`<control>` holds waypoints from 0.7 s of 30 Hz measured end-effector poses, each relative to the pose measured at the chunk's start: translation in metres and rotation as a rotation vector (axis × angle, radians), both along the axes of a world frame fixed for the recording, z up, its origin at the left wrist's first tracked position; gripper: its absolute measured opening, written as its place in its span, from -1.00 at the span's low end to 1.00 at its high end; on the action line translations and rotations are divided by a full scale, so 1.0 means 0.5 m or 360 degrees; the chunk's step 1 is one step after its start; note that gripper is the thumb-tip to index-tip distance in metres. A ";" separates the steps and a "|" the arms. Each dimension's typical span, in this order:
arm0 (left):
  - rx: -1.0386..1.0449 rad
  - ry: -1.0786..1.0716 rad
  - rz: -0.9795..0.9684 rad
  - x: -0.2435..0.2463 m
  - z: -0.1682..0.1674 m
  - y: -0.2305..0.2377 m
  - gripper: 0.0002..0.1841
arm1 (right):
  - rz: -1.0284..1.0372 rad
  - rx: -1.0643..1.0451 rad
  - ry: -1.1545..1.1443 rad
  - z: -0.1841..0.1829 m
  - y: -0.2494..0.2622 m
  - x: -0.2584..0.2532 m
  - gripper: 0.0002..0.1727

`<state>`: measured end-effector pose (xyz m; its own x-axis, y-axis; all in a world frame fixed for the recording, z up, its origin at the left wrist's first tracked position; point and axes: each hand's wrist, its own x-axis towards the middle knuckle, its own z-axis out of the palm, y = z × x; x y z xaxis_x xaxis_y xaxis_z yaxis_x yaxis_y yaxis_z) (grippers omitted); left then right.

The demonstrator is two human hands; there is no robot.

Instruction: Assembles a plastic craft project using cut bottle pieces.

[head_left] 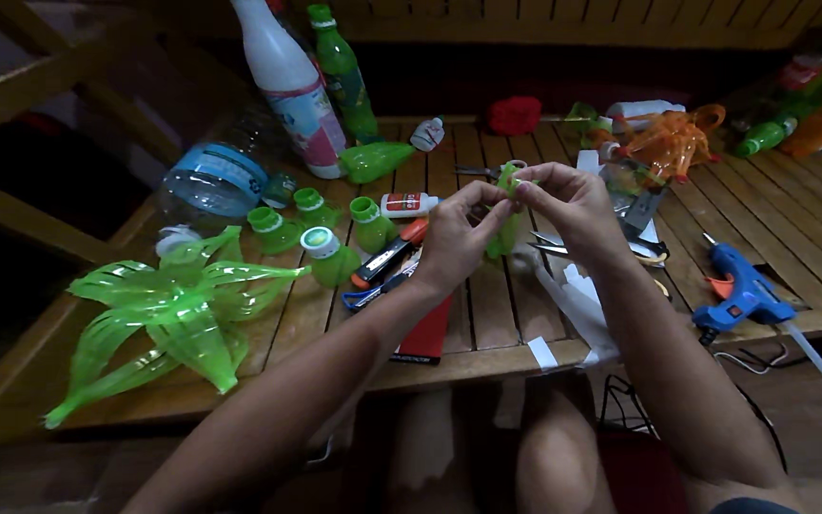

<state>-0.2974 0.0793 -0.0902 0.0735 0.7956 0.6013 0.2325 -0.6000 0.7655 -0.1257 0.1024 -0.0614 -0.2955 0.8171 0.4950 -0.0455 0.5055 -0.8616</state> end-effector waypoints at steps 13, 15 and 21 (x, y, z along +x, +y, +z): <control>-0.0039 -0.0067 0.0028 0.000 -0.006 0.000 -0.89 | 0.0116 -0.0104 -0.0038 -0.004 0.005 0.004 -0.72; -0.0026 -0.0062 0.0033 0.002 -0.007 0.000 -0.89 | 0.0065 -0.0080 -0.0063 -0.003 0.003 -0.002 -0.80; -0.0034 0.0033 0.0062 0.004 -0.005 -0.011 -0.90 | 0.0036 0.0038 -0.0067 -0.009 0.006 -0.005 -0.89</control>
